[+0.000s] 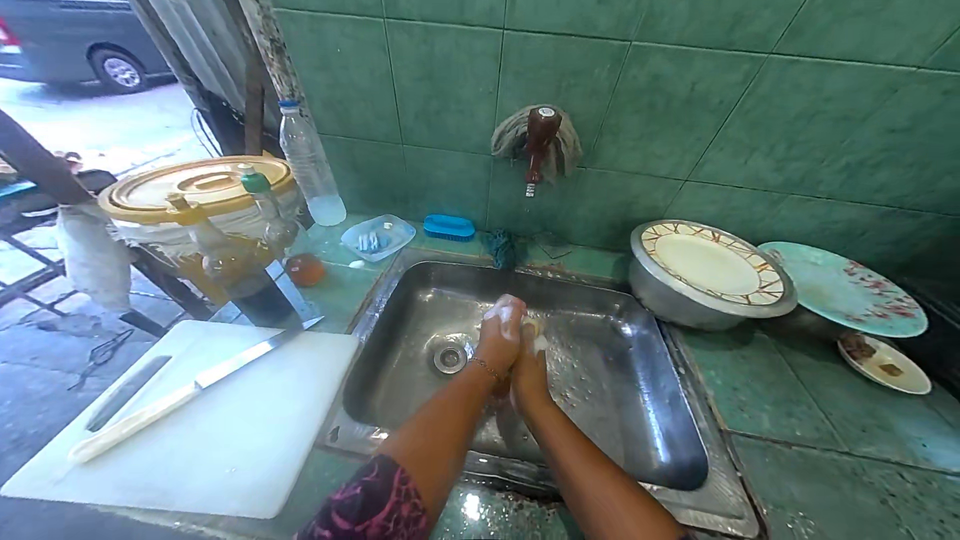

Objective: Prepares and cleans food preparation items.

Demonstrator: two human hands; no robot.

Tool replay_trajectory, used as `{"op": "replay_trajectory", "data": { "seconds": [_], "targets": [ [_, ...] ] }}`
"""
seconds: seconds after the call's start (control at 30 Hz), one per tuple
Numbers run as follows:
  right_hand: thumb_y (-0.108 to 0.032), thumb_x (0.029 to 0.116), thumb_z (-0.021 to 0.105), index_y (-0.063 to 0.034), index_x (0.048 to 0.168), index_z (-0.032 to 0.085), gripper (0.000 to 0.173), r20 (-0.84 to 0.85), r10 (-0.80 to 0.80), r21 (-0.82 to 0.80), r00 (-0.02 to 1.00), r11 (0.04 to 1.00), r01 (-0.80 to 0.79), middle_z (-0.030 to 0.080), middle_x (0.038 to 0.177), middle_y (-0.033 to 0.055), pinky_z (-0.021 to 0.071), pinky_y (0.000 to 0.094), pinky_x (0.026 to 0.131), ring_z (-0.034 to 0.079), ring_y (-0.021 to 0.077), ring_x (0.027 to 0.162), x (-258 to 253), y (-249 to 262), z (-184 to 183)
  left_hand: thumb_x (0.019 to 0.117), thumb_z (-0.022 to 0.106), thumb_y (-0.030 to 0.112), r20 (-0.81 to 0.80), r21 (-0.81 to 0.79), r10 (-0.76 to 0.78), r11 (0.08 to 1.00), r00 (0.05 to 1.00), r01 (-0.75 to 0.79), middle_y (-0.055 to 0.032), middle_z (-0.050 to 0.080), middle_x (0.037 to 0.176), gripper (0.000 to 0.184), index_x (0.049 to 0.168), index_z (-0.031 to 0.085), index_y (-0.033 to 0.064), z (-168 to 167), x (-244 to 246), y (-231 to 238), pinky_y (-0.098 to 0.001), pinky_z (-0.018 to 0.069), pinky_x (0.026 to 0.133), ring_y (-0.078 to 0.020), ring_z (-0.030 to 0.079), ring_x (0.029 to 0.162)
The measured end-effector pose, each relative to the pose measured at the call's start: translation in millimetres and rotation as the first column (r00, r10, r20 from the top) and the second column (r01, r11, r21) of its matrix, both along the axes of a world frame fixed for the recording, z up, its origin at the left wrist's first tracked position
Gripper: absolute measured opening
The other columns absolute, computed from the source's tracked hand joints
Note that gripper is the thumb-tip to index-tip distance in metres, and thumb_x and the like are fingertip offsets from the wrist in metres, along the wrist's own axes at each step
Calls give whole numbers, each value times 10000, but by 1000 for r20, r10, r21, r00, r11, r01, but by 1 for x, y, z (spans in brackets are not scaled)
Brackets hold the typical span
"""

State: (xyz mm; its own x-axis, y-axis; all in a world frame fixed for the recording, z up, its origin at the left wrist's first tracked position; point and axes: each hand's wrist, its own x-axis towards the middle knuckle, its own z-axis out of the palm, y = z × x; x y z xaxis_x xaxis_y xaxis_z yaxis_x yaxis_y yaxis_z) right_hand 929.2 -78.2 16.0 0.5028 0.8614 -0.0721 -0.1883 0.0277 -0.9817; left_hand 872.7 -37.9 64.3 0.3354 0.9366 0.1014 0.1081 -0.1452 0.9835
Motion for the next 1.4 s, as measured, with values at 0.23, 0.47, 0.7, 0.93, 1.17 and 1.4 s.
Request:
{"op": "replay_trajectory", "data": {
  "seconds": [0.23, 0.47, 0.7, 0.93, 1.17, 1.4],
  "targets": [
    [-336, 1131, 317, -14, 1324, 500, 417, -236, -37, -47, 971, 999, 27, 619, 1040, 139, 549, 347, 775, 634, 187, 889, -2, 1, 20, 1079, 377, 167, -30, 28, -12, 1000, 999, 12, -165, 627, 996, 325, 1040, 634, -28, -3, 2, 12, -439, 514, 856, -245, 612, 924],
    [-325, 1025, 460, -35, 1601, 214, 690, 132, 101, 136, 986, 984, -119, 352, 1549, 278, 445, 460, 1102, 468, 318, 1366, 1, 10, 1, 1123, 360, 304, -294, -277, -180, 956, 939, 97, -250, 609, 1222, 435, 1363, 535, -14, 34, -16, 15, -498, 507, 947, -325, 613, 1097],
    [-125, 917, 710, 113, 1401, 490, 583, 596, 407, -354, 692, 907, -228, 535, 1397, 310, 410, 474, 1144, 517, 381, 1331, 29, 7, 11, 1064, 515, 132, -455, -5, 23, 1000, 890, -28, -278, 644, 1215, 278, 1232, 626, -59, 43, 2, -3, -564, 492, 997, -406, 631, 1137],
    [-162, 663, 916, 61, 1425, 458, 917, 387, 518, -270, 763, 855, -443, 646, 1276, 176, 529, 336, 1029, 644, 185, 1154, 64, 10, -30, 1004, 426, 153, 1, -44, 21, 999, 1000, -21, -56, 545, 681, 330, 733, 586, 53, 9, 3, 14, -366, 447, 639, -165, 527, 650],
    [-27, 635, 872, 64, 1219, 575, 662, 319, 503, -106, 803, 861, -498, 711, 1051, 67, 588, 254, 882, 688, 67, 960, 73, 9, -14, 845, 693, 165, 93, 102, -154, 984, 984, 144, -16, 611, 679, 181, 756, 608, 33, -22, 6, 21, -291, 524, 638, -93, 597, 631],
    [-22, 635, 902, 13, 1313, 572, 754, 296, 770, -386, 565, 638, -667, 710, 1150, 84, 564, 329, 972, 682, 123, 1051, 82, 2, -50, 945, 725, 356, -320, -306, -172, 950, 932, 70, -192, 617, 1318, 619, 1406, 520, -2, -51, -15, -14, -405, 510, 1039, -250, 630, 1183]
  ]
}}
